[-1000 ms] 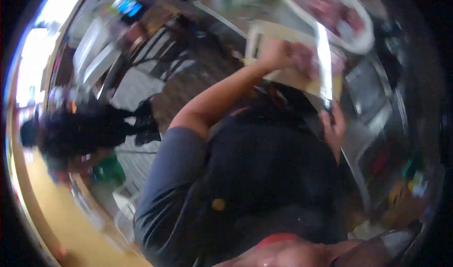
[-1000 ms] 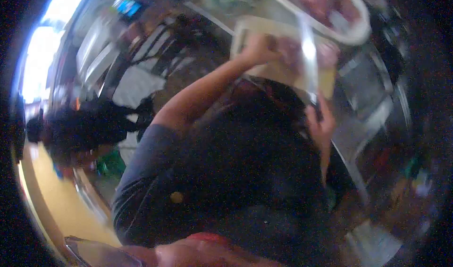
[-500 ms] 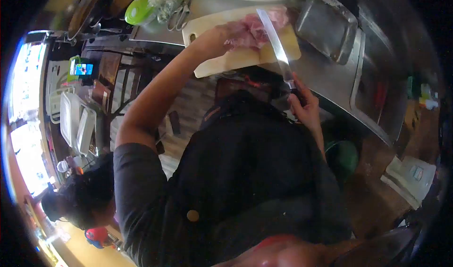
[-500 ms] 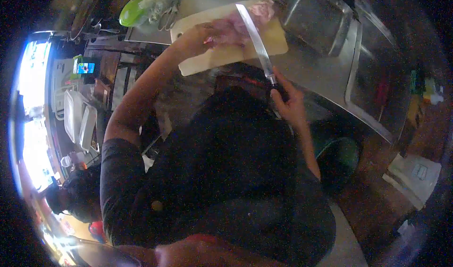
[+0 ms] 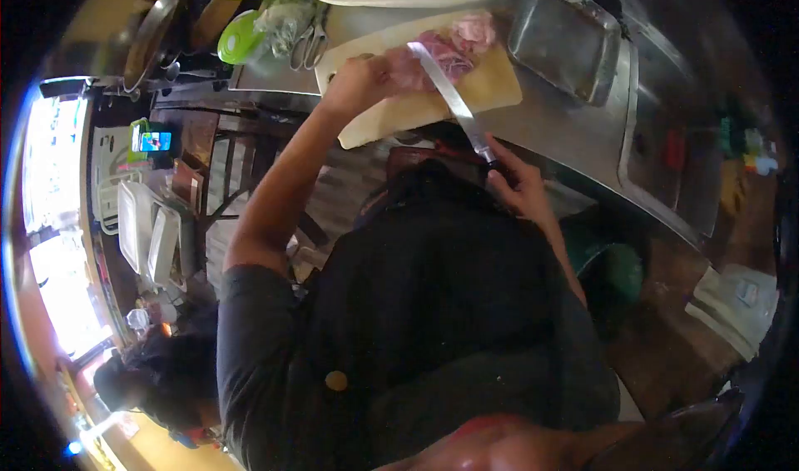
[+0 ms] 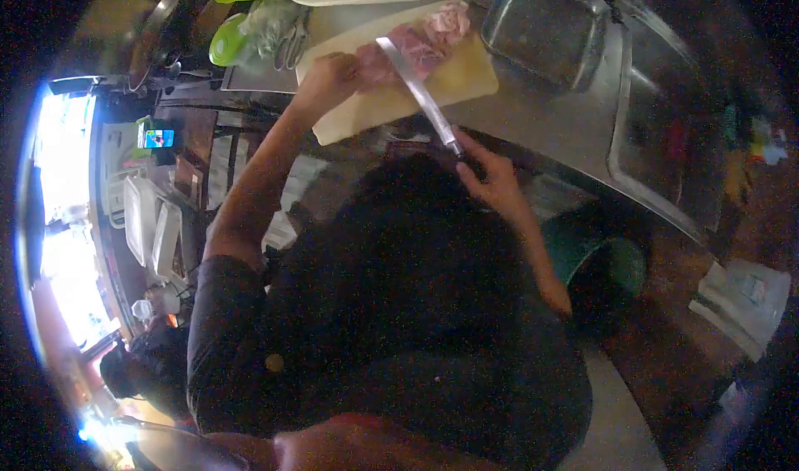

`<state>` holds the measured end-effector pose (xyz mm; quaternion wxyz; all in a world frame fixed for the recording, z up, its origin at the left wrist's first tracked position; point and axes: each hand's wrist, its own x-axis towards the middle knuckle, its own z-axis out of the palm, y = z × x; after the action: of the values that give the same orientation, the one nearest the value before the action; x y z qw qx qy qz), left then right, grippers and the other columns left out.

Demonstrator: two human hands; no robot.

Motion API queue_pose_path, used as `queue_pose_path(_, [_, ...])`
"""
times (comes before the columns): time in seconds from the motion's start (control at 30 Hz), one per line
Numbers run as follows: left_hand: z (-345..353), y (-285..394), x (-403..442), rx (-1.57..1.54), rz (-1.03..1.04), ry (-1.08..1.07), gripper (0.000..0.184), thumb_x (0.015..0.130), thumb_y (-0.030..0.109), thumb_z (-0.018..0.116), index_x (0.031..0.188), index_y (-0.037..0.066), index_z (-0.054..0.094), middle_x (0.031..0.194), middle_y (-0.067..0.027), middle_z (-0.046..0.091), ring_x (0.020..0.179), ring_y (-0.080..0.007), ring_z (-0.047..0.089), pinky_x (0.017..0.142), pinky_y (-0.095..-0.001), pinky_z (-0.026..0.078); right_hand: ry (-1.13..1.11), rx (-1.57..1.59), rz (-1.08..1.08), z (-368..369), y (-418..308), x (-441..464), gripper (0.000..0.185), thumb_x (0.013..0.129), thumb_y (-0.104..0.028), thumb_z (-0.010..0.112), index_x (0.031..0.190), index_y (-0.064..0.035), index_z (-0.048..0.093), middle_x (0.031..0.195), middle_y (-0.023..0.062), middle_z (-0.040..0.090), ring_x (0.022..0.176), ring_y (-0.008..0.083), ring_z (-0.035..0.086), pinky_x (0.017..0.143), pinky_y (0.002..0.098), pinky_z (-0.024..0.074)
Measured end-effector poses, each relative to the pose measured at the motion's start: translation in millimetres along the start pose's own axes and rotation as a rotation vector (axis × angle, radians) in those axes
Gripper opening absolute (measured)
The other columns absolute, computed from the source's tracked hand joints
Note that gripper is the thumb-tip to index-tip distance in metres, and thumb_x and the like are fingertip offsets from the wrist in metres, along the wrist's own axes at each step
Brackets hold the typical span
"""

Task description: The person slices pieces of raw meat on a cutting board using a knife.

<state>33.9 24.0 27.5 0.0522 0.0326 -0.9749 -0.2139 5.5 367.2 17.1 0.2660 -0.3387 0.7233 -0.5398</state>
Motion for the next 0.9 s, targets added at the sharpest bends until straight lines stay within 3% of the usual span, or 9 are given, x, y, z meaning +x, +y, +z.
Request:
queue_pose_path(0.1, [1.1, 14.7, -23.4, -0.118, -0.099, 0.245, 0.015, 0.072, 0.016, 0.067, 0.079, 0.003, 0.064, 0.073, -0.0152, 0.063, 0.063, -0.0327, 0.061, 0.062, -0.0401, 0.049, -0.101, 0.013, 0.132, -0.9, -22.4, 11.2, 0.053, 0.083, -0.008, 0.057, 0.134, -0.0110, 0.044, 0.129, 0.0133, 0.053, 0.118, 0.0234, 0.051, 0.099, 0.0325, 0.0368])
queue_pose_path(0.2, [15.9, 11.6, -29.8, -0.014, -0.110, 0.384, 0.012, 0.071, 0.012, 0.068, 0.077, 0.003, 0.064, 0.070, -0.0133, 0.063, 0.060, -0.0270, 0.062, 0.060, -0.0361, 0.050, -0.107, 0.010, 0.036, 4.5, -7.3, 19.2, 0.053, 0.082, -0.007, 0.057, 0.133, -0.0127, 0.045, 0.128, 0.0131, 0.054, 0.115, 0.0232, 0.053, 0.098, 0.0325, 0.0385])
queue_pose_path(0.4, [30.3, 25.3, -43.9, -0.221, -0.223, 0.580, 0.009, 0.071, 0.009, 0.069, 0.077, 0.003, 0.066, 0.068, -0.0104, 0.063, 0.059, -0.0187, 0.062, 0.057, -0.0293, 0.050, -0.249, 0.016, 0.122, 1.0, -10.0, 28.1, 0.052, 0.081, -0.006, 0.058, 0.132, -0.0123, 0.046, 0.127, 0.0137, 0.054, 0.113, 0.0248, 0.055, 0.097, 0.0328, 0.0397])
queue_pose_path(0.5, [26.7, 33.3, -49.5, -0.271, -0.276, 0.578, 0.010, 0.071, 0.009, 0.070, 0.077, 0.003, 0.065, 0.069, -0.0103, 0.064, 0.060, -0.0187, 0.064, 0.057, -0.0282, 0.051, -0.229, 0.024, 0.037, 2.3, -3.6, 27.3, 0.054, 0.080, 0.001, 0.054, 0.133, -0.0120, 0.046, 0.116, 0.0070, 0.062, 0.076, 0.0071, 0.053, 0.070, 0.0230, 0.0449])
queue_pose_path(0.57, [28.3, 33.2, -52.8, -0.277, -0.306, 0.561, 0.010, 0.071, 0.009, 0.071, 0.076, 0.003, 0.065, 0.069, -0.0103, 0.064, 0.062, -0.0185, 0.065, 0.058, -0.0281, 0.052, -0.275, -0.006, 0.170, -1.2, -23.6, 29.8, 0.054, 0.080, 0.001, 0.055, 0.132, -0.0110, 0.046, 0.117, 0.0081, 0.061, 0.076, 0.0093, 0.055, 0.073, 0.0241, 0.0452])
queue_pose_path(0.63, [29.0, 32.3, -56.0, -0.279, -0.302, 0.553, 0.010, 0.071, 0.009, 0.071, 0.076, 0.003, 0.065, 0.070, -0.0103, 0.064, 0.063, -0.0187, 0.065, 0.059, -0.0283, 0.052, -0.266, -0.046, 0.099, 1.7, -25.2, 33.1, 0.054, 0.080, 0.001, 0.055, 0.133, -0.0102, 0.046, 0.115, 0.0096, 0.062, 0.076, 0.0121, 0.056, 0.074, 0.0258, 0.0458])
queue_pose_path(0.7, [29.0, 31.6, -59.2, -0.276, -0.263, 0.551, 0.011, 0.071, 0.009, 0.071, 0.077, 0.003, 0.065, 0.071, -0.0104, 0.064, 0.064, -0.0191, 0.066, 0.060, -0.0288, 0.053, -0.198, -0.090, -0.176, 13.5, -2.5, 38.8, 0.055, 0.080, 0.001, 0.055, 0.133, -0.0097, 0.045, 0.111, 0.0115, 0.063, 0.074, 0.0153, 0.058, 0.075, 0.0282, 0.0469])
queue_pose_path(0.8, [29.1, 31.8, -64.1, -0.233, -0.313, 0.499, 0.008, 0.072, 0.009, 0.070, 0.079, 0.005, 0.068, 0.076, -0.0082, 0.067, 0.066, -0.0172, 0.067, 0.062, -0.0292, 0.053, -0.177, -0.107, -0.218, 37.5, 4.7, 57.1, 0.054, 0.081, -0.001, 0.055, 0.133, -0.0087, 0.045, 0.102, 0.0130, 0.065, 0.072, 0.0183, 0.058, 0.074, 0.0321, 0.0482])
queue_pose_path(0.9, [32.2, 31.6, -72.5, -0.220, -0.257, 0.466, 0.007, 0.072, 0.006, 0.069, 0.078, 0.004, 0.067, 0.077, -0.0076, 0.067, 0.066, -0.0170, 0.066, 0.061, -0.0285, 0.053, -0.261, -0.117, -0.050, 59.9, -12.6, 89.0, 0.052, 0.082, -0.004, 0.054, 0.132, -0.0078, 0.045, 0.085, 0.0104, 0.065, 0.066, 0.0173, 0.058, 0.068, 0.0320, 0.0490])
